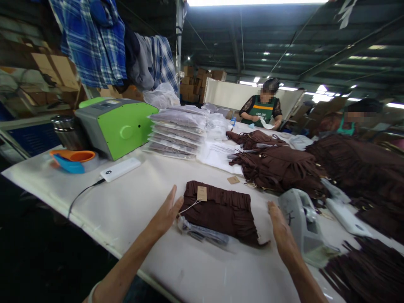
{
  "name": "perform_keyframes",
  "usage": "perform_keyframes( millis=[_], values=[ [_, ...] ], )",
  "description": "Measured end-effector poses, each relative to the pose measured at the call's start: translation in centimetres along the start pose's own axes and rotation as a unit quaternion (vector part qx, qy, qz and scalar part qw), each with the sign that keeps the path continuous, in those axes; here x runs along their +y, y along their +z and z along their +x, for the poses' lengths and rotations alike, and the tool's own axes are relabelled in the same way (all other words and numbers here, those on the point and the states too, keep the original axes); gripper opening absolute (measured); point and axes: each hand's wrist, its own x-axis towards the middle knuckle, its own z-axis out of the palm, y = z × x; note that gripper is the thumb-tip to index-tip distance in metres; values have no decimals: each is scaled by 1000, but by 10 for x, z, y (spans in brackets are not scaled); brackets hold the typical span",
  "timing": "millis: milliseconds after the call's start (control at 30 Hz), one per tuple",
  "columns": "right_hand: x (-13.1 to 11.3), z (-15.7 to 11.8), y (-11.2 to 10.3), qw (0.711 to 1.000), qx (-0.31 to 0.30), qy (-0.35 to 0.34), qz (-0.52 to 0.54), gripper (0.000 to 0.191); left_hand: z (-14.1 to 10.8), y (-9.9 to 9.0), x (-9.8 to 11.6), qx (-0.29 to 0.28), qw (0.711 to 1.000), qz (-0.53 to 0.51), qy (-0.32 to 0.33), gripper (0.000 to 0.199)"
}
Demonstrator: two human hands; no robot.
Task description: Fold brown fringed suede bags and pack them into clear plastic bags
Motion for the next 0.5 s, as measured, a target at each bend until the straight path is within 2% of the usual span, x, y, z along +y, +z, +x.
perform_keyframes(
  millis=[100,200,300,367,500],
  values=[
    [14,15,3,999,-17,17,25,92,36,0,-8,65,985,160,28,75],
    [15,28,22,999,-23,5,41,99,64,13,-9,44,962,267,37,74],
    [9,34,39,997,-38,-17,62,98,73,33,-3,-25,964,261,39,71],
    [3,33,46,995,-69,-32,63,93,74,45,3,-56,966,248,47,71],
    [-8,27,48,990,-130,-47,30,93,76,50,11,-97,968,225,55,78]
  ],
)
